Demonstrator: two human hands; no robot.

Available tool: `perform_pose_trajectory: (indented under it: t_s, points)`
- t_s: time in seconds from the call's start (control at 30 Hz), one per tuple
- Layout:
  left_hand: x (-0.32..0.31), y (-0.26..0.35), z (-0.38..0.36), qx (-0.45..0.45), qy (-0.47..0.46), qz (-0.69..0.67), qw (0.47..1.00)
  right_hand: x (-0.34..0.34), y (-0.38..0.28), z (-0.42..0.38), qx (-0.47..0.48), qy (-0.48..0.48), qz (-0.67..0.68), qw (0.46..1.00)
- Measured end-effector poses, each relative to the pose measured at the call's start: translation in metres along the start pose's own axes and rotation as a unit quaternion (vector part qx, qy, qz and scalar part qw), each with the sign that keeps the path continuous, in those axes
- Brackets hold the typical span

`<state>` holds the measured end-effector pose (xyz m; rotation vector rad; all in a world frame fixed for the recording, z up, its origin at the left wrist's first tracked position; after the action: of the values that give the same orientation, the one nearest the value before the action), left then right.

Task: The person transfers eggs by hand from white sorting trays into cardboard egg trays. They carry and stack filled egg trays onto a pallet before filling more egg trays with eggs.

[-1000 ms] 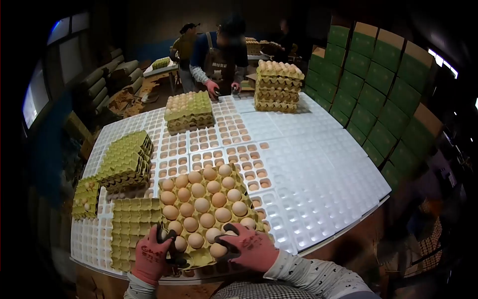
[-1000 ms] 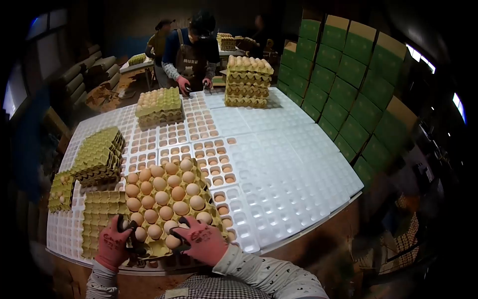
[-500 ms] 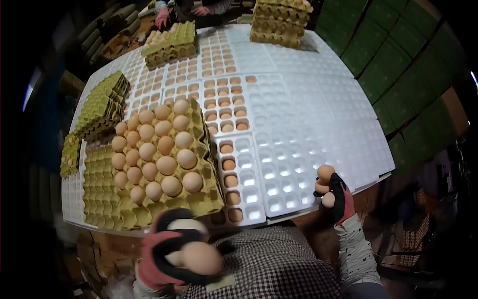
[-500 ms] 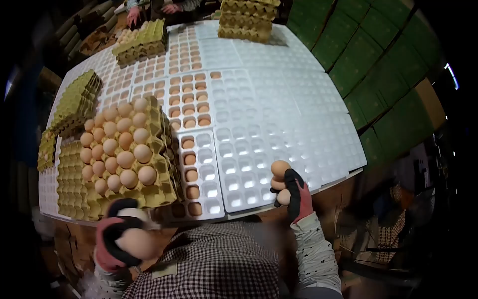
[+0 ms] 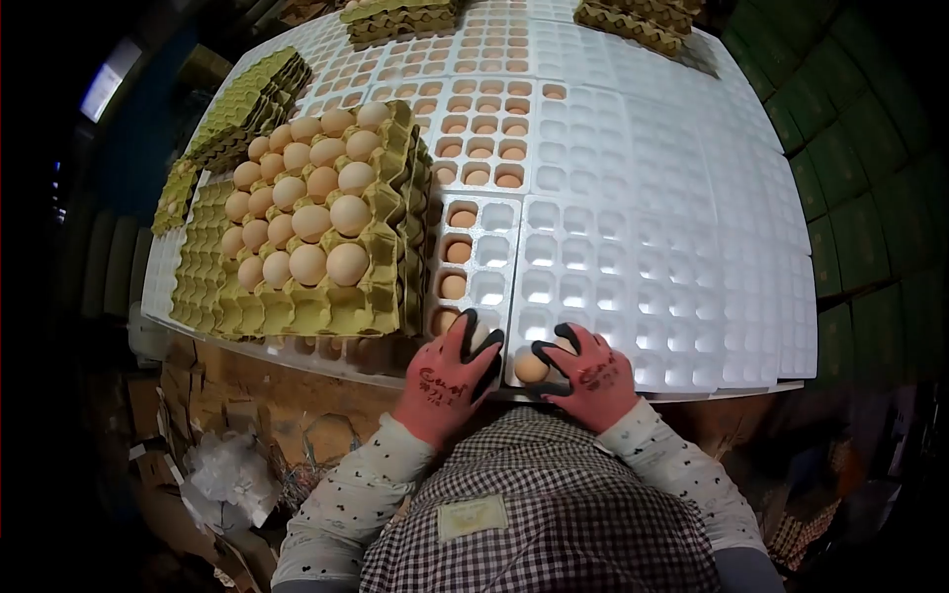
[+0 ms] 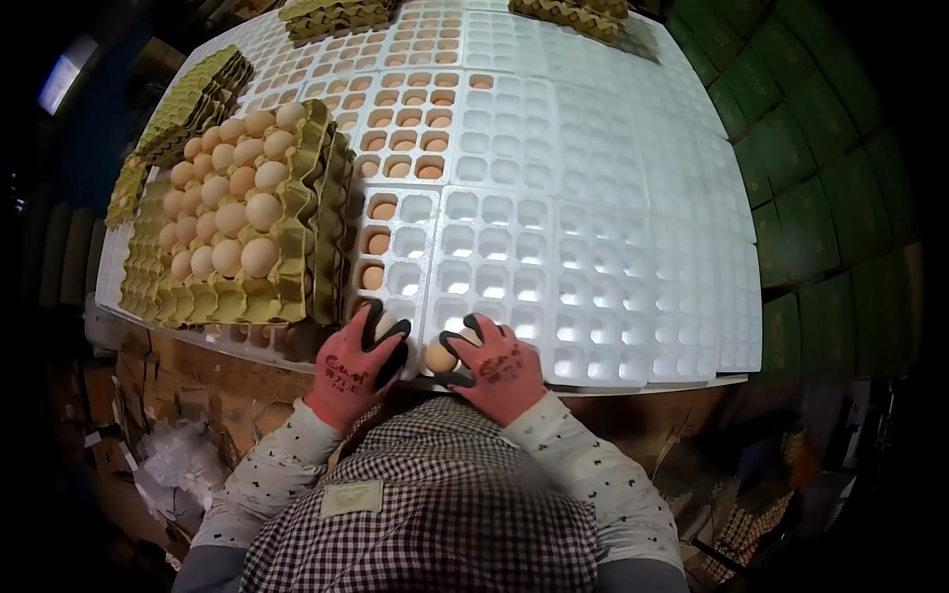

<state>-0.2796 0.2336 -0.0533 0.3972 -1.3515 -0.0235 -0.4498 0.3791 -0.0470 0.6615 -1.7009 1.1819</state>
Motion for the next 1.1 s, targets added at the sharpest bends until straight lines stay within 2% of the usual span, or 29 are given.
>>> perform_pose_trajectory:
  t_s: [0.07, 0.13, 0.2, 0.27, 0.3, 0.33, 0.4, 0.43, 0.47, 0.5, 0.53, 0.6, 0.63, 0.67, 0.7, 0.73, 0.77, 0.8, 0.83, 0.87, 0.93, 0.97, 1.0, 1.07, 1.1]
  points:
    - [-0.02, -0.001, 0.016, -0.036, -0.004, 0.071, 0.997, -0.026, 0.001, 0.017, 0.055, -0.003, -0.093, 0.994]
    - [-0.035, -0.011, 0.027, 0.071, -0.077, 0.016, 0.994, -0.026, -0.001, 0.026, 0.051, -0.06, -0.121, 0.99]
    - [-0.033, -0.024, 0.042, 0.121, -0.014, -0.095, 0.988, -0.018, -0.001, 0.035, 0.071, -0.059, -0.147, 0.985]
    - [-0.034, -0.026, 0.064, 0.092, 0.204, -0.203, 0.953, -0.015, -0.002, 0.04, 0.08, -0.069, -0.159, 0.982]
    - [-0.049, -0.035, 0.072, 0.098, 0.232, -0.215, 0.944, -0.015, -0.005, 0.047, 0.082, -0.077, -0.158, 0.981]
    - [-0.068, -0.04, 0.077, 0.112, 0.186, -0.12, 0.969, -0.016, -0.008, 0.05, 0.084, -0.085, -0.157, 0.98]
    - [-0.072, -0.042, 0.08, 0.119, 0.181, -0.125, 0.968, -0.019, -0.006, 0.059, 0.088, -0.063, -0.138, 0.985]
    - [-0.072, -0.041, 0.071, 0.105, 0.233, -0.198, 0.946, -0.018, -0.004, 0.067, 0.081, -0.07, -0.121, 0.987]
    - [-0.06, -0.032, 0.058, 0.11, 0.252, -0.254, 0.927, -0.017, -0.004, 0.071, 0.07, -0.079, -0.102, 0.989]
    - [-0.037, -0.021, 0.04, 0.101, 0.222, -0.305, 0.921, -0.018, -0.005, 0.073, 0.068, -0.056, -0.128, 0.988]
    - [-0.015, -0.013, 0.017, 0.078, 0.167, -0.344, 0.921, -0.024, 0.0, 0.078, 0.06, -0.074, -0.144, 0.985]
    - [0.035, -0.014, -0.024, -0.062, 0.056, -0.363, 0.928, -0.027, 0.013, 0.083, 0.054, 0.028, -0.002, 0.998]
    - [0.054, -0.024, -0.043, -0.128, 0.051, -0.374, 0.917, -0.018, 0.012, 0.089, 0.009, 0.074, 0.017, 0.997]
    - [0.08, -0.037, -0.058, -0.129, 0.035, -0.366, 0.921, -0.012, 0.01, 0.095, -0.037, 0.119, 0.036, 0.992]
    - [0.092, -0.056, -0.08, -0.109, 0.079, -0.403, 0.905, -0.013, 0.004, 0.104, -0.093, 0.132, 0.035, 0.986]
    - [0.103, -0.071, -0.106, -0.059, 0.131, -0.442, 0.886, -0.016, -0.003, 0.11, -0.106, 0.122, 0.003, 0.987]
    - [0.113, -0.082, -0.124, -0.038, 0.197, -0.478, 0.855, -0.028, -0.007, 0.115, -0.09, 0.095, -0.086, 0.988]
    - [0.123, -0.092, -0.146, 0.012, 0.253, -0.443, 0.86, -0.046, -0.007, 0.122, -0.073, 0.069, -0.174, 0.98]
    - [0.135, -0.102, -0.153, 0.038, 0.292, -0.394, 0.87, -0.061, 0.005, 0.123, -0.088, 0.086, -0.16, 0.979]
    - [0.147, -0.113, -0.159, 0.069, 0.328, -0.345, 0.877, -0.06, 0.013, 0.123, -0.103, 0.148, -0.071, 0.981]
    - [0.171, -0.13, -0.16, 0.148, 0.363, -0.302, 0.869, -0.024, 0.003, 0.108, -0.16, 0.191, 0.064, 0.966]
    - [0.177, -0.144, -0.168, 0.158, 0.35, -0.263, 0.885, -0.01, -0.009, 0.095, -0.189, 0.153, 0.133, 0.961]
    - [0.181, -0.16, -0.174, 0.162, 0.338, -0.222, 0.9, -0.009, -0.018, 0.082, -0.193, 0.099, 0.142, 0.966]
    - [0.188, -0.184, -0.175, 0.182, 0.302, -0.174, 0.92, -0.039, -0.021, 0.059, -0.14, 0.038, -0.041, 0.989]
    - [0.188, -0.194, -0.172, 0.17, 0.302, -0.172, 0.922, -0.051, -0.023, 0.052, -0.179, 0.01, -0.04, 0.983]
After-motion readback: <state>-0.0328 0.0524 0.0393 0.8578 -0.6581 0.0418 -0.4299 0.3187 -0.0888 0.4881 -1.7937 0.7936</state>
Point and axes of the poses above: each hand's wrist, its own z-axis towards the middle knuckle, its own x-axis out of the back of the hand, y = z × x, the point moved 2 cm from there along z, towards the middle knuckle, and after that the axes turned 8 degrees about -x, right-handed, at the moved point
